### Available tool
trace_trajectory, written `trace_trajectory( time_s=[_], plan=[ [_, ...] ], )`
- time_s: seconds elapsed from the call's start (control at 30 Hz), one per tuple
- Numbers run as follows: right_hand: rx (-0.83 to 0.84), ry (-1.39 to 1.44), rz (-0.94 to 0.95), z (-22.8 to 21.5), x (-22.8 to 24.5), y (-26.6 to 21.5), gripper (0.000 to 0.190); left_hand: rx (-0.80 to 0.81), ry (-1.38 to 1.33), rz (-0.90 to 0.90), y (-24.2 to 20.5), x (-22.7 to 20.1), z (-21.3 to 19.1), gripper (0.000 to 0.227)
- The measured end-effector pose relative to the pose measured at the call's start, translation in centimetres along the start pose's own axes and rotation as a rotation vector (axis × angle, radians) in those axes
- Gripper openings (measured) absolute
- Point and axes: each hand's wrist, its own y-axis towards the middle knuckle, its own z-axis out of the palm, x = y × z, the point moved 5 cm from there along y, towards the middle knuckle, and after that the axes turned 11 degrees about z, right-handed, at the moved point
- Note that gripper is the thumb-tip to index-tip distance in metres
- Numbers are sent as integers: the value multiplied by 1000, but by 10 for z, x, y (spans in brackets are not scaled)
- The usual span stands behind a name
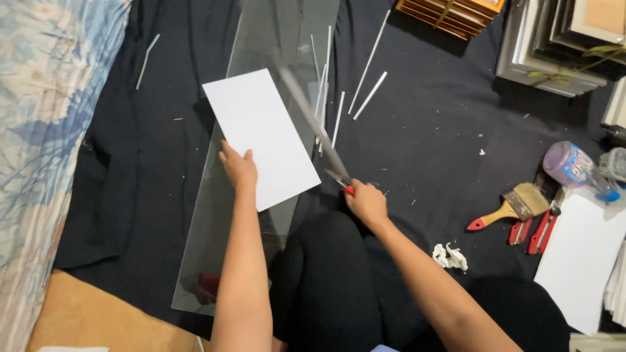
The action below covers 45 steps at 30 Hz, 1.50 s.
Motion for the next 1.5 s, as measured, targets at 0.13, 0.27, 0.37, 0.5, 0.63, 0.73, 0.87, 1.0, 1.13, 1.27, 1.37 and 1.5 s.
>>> trace_trajectory(
  time_s=[0.13, 0.27, 0.37, 0.5, 0.63, 0.73, 0.87, 1.0, 1.13, 1.27, 1.37, 1.5],
  plan=[
    [-29, 2, 21, 2, -36, 0, 23, -57, 25, 35, -17, -20, -7, 83],
    [-107, 79, -34, -23, -47, -13, 20, -227, 183, 223, -27, -31, -21, 84],
    [-140, 301, -21, -40, -58, -13, 23, -153, 237, 326, -35, -42, -37, 61],
    [-185, 517, -14, -28, -87, 2, 34, -84, 203, 474, -42, -41, -61, 41],
    [-197, 559, -7, -10, -110, 5, 38, -285, -3, 448, -23, 25, -63, 34],
    [-170, 600, 46, -5, -112, -6, 40, -308, 108, 186, -27, 47, -68, 26],
    [-166, 661, 54, 1, -103, -14, 39, -289, 282, 459, -42, -12, -49, 34],
    [-163, 700, 25, 12, -96, -11, 40, -121, 383, 519, -55, -73, -27, 68],
    [-135, 703, 47, 15, -91, -6, 45, 14, 465, 505, -52, -92, -31, 82],
    [-102, 705, 55, 22, -95, 2, 44, 294, 517, 445, -41, -79, -34, 86],
    [-88, 708, 57, 24, -94, 2, 45, 364, 533, 460, -39, -73, -45, 84],
    [-90, 734, 20, 26, -89, -2, 45, 404, 544, 503, -38, -75, -51, 84]
  ],
)
